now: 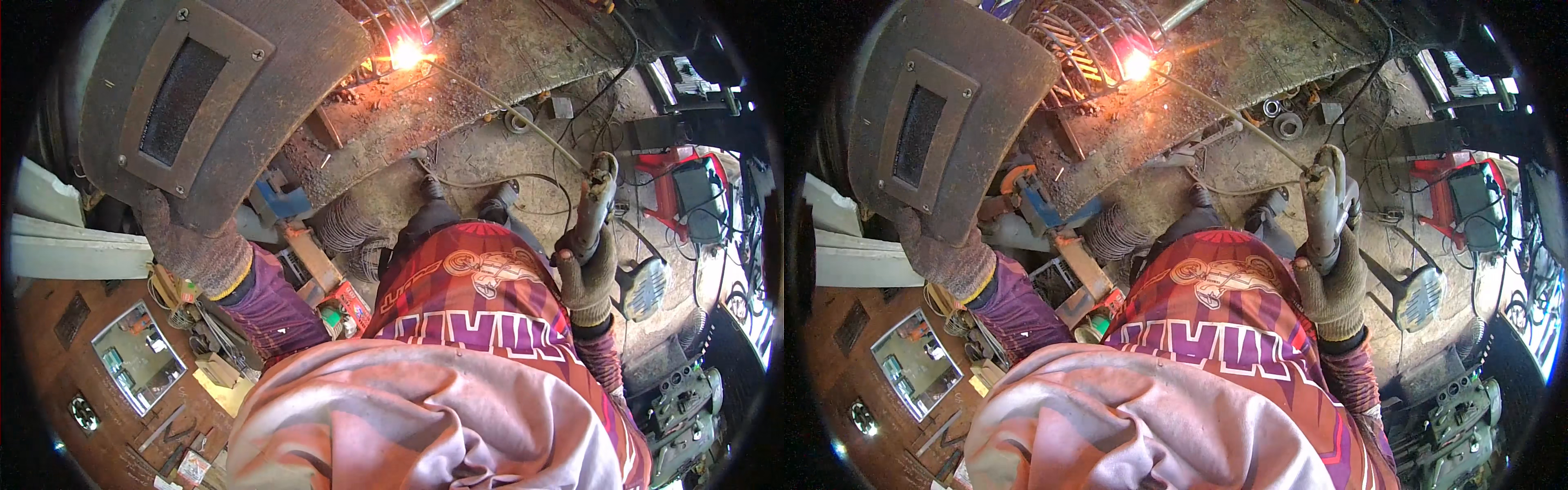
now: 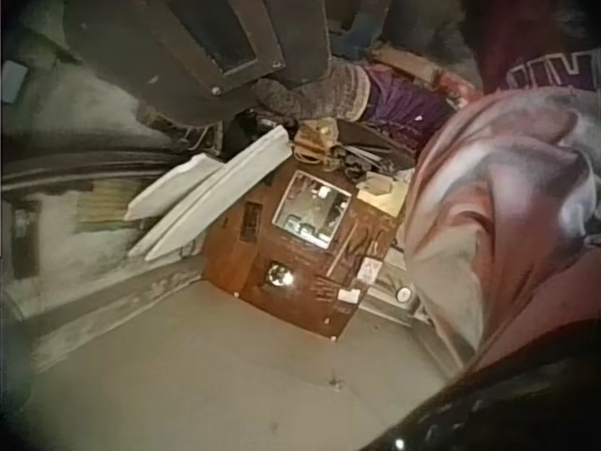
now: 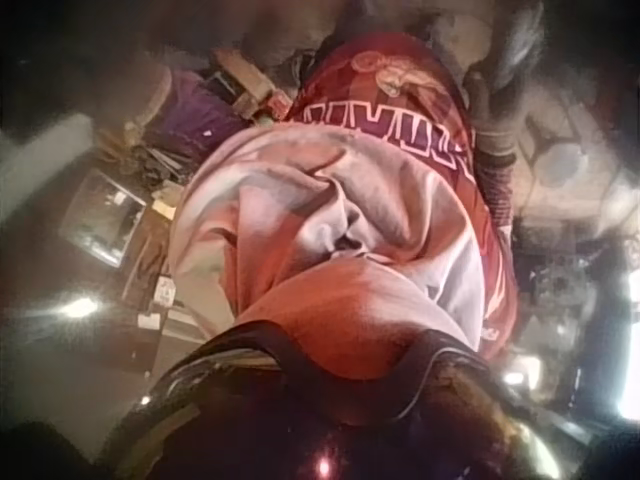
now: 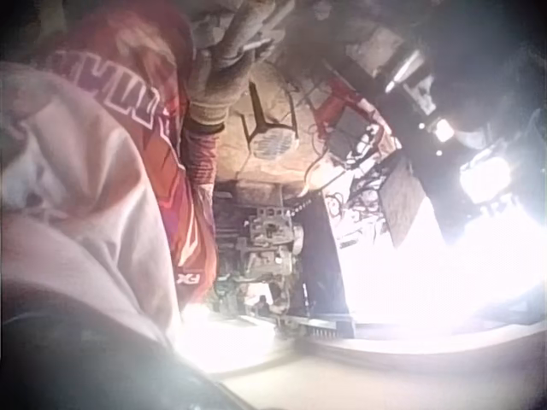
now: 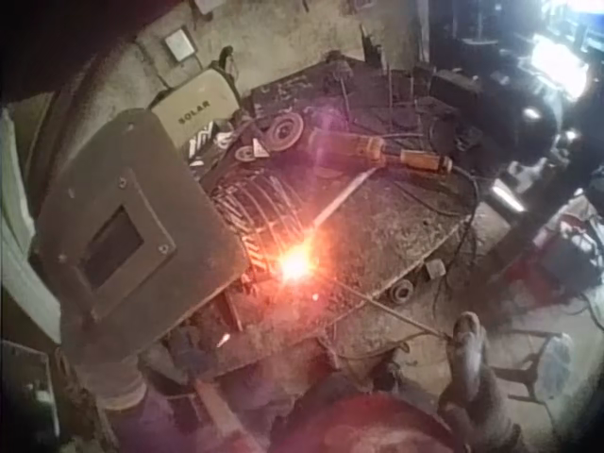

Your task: The person uses a welding tool to join metal bars of a wireframe structure on a workbench, then uses a hammer to test the joints and reshape the structure.

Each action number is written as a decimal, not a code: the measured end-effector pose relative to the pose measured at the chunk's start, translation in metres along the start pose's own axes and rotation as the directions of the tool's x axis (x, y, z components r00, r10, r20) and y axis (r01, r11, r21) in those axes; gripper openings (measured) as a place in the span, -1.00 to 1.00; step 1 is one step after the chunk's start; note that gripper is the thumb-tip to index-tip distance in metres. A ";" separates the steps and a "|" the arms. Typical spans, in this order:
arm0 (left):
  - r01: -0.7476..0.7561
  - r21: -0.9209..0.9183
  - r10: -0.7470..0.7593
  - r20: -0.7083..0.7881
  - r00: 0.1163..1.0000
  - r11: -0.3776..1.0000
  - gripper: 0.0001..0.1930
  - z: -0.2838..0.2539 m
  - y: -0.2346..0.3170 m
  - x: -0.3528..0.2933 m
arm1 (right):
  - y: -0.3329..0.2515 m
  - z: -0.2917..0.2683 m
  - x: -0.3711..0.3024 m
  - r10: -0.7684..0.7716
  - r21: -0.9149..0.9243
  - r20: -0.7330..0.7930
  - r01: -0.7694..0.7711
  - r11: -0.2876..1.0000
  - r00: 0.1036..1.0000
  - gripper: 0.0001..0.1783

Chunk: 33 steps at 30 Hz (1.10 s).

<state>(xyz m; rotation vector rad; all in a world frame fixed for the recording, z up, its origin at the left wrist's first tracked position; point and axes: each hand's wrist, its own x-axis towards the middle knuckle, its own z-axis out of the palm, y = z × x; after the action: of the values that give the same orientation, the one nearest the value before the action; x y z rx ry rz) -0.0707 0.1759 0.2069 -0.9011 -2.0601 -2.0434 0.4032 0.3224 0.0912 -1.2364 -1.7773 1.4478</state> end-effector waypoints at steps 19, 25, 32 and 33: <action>0.305 -0.318 -0.258 0.180 0.949 0.898 -0.44 -0.038 -0.035 0.031 | -0.031 0.045 -0.033 0.080 -0.003 -0.081 -0.080 0.997 0.994 -0.34; -0.124 0.071 0.111 0.164 0.980 0.990 -0.45 -0.051 -0.057 0.026 | -0.034 0.053 -0.042 0.093 -0.023 -0.103 -0.096 0.995 0.990 -0.43; -0.003 -0.005 0.004 0.149 0.989 1.000 -0.45 -0.052 -0.058 0.032 | -0.034 0.066 -0.050 0.098 0.016 -0.176 -0.097 0.995 0.979 -0.43; 0.058 -0.094 -0.049 0.099 0.994 0.994 -0.44 -0.050 -0.057 0.031 | -0.035 0.066 -0.050 0.099 0.015 -0.179 -0.098 0.995 0.979 -0.43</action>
<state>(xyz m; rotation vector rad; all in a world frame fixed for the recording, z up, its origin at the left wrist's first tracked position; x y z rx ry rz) -0.1397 0.1434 0.1760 -0.9897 -2.0704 -2.1853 0.3590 0.2470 0.1126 -1.4219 -1.6114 1.3473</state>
